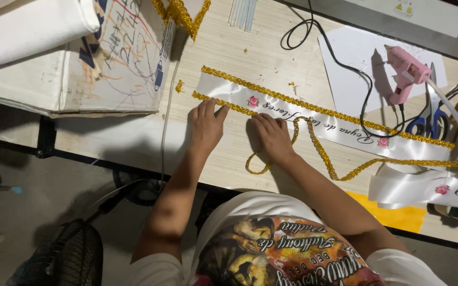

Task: The person decorates a white sash with gold glitter trim. They use a hot glue gun to apply adhesive to the sash and then press the trim onto it, smoothing it down with their hands.

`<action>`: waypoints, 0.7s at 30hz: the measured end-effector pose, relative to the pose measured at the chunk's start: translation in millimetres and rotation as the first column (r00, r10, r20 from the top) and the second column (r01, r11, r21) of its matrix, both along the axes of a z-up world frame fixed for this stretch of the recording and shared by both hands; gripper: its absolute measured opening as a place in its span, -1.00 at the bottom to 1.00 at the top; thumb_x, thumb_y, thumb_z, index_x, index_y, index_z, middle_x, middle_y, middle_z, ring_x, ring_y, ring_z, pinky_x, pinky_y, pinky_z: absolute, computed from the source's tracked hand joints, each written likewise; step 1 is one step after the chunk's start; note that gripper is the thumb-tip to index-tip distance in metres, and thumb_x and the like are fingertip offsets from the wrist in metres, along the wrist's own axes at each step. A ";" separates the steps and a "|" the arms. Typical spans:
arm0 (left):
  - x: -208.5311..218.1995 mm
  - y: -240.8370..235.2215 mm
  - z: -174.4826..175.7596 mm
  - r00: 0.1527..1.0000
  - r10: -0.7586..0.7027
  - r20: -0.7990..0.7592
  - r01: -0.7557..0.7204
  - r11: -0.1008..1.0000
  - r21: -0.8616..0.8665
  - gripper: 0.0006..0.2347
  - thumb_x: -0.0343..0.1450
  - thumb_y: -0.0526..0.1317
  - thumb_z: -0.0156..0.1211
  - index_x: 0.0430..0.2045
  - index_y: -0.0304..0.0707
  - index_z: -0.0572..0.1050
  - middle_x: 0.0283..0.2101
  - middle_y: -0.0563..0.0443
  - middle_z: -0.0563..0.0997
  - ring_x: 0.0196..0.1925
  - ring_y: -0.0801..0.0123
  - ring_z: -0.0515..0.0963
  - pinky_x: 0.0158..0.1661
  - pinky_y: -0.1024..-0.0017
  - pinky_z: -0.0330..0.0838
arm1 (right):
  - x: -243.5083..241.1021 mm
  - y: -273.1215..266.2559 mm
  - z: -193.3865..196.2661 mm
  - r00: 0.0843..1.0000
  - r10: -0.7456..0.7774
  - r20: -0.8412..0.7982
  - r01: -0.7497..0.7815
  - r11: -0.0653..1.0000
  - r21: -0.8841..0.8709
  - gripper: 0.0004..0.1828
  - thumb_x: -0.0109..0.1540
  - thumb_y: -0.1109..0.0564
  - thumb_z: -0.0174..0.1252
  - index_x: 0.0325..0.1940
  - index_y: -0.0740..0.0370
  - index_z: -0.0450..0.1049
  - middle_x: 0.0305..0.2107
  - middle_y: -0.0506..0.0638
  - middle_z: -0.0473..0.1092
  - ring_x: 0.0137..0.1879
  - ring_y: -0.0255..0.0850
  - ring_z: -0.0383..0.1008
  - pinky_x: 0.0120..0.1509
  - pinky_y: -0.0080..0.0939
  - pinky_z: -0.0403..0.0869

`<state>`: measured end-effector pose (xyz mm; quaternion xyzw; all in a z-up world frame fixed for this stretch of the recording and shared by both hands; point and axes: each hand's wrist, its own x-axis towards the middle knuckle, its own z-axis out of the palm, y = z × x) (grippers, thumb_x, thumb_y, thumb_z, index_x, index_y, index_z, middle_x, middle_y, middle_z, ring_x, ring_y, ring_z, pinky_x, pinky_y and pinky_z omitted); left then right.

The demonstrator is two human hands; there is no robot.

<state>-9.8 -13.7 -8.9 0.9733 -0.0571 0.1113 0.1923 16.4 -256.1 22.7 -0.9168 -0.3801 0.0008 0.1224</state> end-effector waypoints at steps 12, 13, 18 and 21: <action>12.1 25.1 13.7 0.999 0.013 0.038 -0.001 0.958 -0.286 -0.83 0.56 -0.35 0.06 -0.03 -0.24 0.57 0.01 -0.16 0.66 0.08 0.10 0.64 0.12 0.19 0.49 | 0.3 -38.8 -0.4 0.994 0.031 -0.109 -0.016 0.991 0.135 -0.33 0.08 0.34 0.24 0.30 0.21 0.39 0.27 0.04 0.37 0.40 -0.06 0.35 0.42 0.08 0.30; 15.1 25.8 4.2 0.999 0.014 0.042 -0.001 0.959 -0.285 -0.83 0.56 -0.35 0.06 -0.03 -0.24 0.57 0.01 -0.16 0.66 0.08 0.10 0.64 0.12 0.19 0.49 | 0.8 -38.9 -1.3 0.994 0.031 -0.105 -0.017 0.991 0.136 -0.33 0.08 0.34 0.24 0.30 0.21 0.39 0.27 0.04 0.37 0.40 -0.06 0.35 0.42 0.08 0.30; 18.4 30.9 1.0 0.985 0.167 -0.033 -0.153 0.780 -0.607 -0.89 0.48 -0.36 0.20 -0.18 -0.35 0.62 -0.21 -0.17 0.69 -0.18 0.09 0.68 -0.13 0.30 0.55 | 1.1 -32.2 -3.5 0.982 -0.058 -0.182 0.099 0.969 0.227 -0.46 0.14 0.37 0.20 0.22 0.19 0.43 0.22 0.02 0.41 0.36 -0.04 0.36 0.44 0.05 0.32; 23.7 35.3 -12.8 0.973 0.204 -0.111 -0.225 0.705 -0.673 -0.87 0.45 -0.33 0.24 -0.18 -0.35 0.62 -0.20 -0.15 0.69 -0.20 0.14 0.70 -0.18 0.34 0.57 | 8.4 -18.2 -14.0 0.992 -0.047 -0.114 0.072 0.973 0.220 -0.49 0.18 0.36 0.18 0.24 0.19 0.43 0.21 0.03 0.41 0.36 -0.02 0.36 0.45 0.05 0.31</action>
